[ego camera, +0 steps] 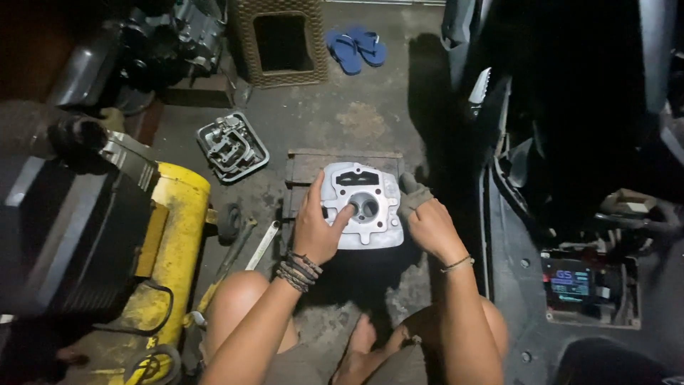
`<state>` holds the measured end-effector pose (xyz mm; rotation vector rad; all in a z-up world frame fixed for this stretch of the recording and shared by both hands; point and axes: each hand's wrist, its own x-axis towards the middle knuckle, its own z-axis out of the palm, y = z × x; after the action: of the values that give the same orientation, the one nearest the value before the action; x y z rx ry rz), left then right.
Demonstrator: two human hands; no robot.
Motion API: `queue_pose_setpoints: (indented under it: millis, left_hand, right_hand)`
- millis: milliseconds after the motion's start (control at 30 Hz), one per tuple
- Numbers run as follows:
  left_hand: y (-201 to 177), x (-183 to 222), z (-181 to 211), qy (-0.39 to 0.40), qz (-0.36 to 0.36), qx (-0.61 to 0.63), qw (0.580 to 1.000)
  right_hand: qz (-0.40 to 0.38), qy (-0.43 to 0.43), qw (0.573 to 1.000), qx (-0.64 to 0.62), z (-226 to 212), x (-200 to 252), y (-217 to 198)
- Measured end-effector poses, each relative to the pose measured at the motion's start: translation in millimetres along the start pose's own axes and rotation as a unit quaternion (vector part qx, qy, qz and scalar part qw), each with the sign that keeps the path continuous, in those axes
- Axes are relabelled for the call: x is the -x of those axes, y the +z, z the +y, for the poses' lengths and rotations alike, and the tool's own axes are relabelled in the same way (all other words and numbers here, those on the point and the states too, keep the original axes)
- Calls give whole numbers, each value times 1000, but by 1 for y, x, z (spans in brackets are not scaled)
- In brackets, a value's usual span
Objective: Manually cleaning a motorcycle cylinder head and preparing it for valve lapping by applying compound to the valve seats.
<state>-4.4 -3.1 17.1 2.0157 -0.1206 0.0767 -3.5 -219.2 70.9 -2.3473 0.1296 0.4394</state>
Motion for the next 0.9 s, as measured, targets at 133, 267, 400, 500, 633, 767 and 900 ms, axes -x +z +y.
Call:
queue_pose_setpoints:
  millis: [133, 267, 400, 500, 633, 767, 900]
  left_hand:
    - [1, -2, -3, 6, 9, -15, 1000]
    - [0, 2, -1, 3, -1, -4, 1000]
    - [-2, 0, 7, -19, -17, 25, 999]
    - [-2, 0, 10, -10, -17, 23, 1000]
    - [-1, -1, 6, 6, -10, 13, 1000]
    - [-1, -1, 2, -6, -15, 15, 1000]
    - [-2, 0, 2, -7, -17, 17, 1000]
  right_hand:
    - [22, 3, 1000, -13, -42, 9, -15]
    - [33, -6, 999, 6, -35, 12, -8]
    - [7, -4, 1000, 16, -17, 16, -9]
    - [34, -20, 999, -32, -19, 16, -12]
    - [94, -45, 993, -59, -10, -2, -2]
    - [80, -39, 996, -7, -15, 3, -10]
    - [21, -25, 999, 18, -13, 15, 0]
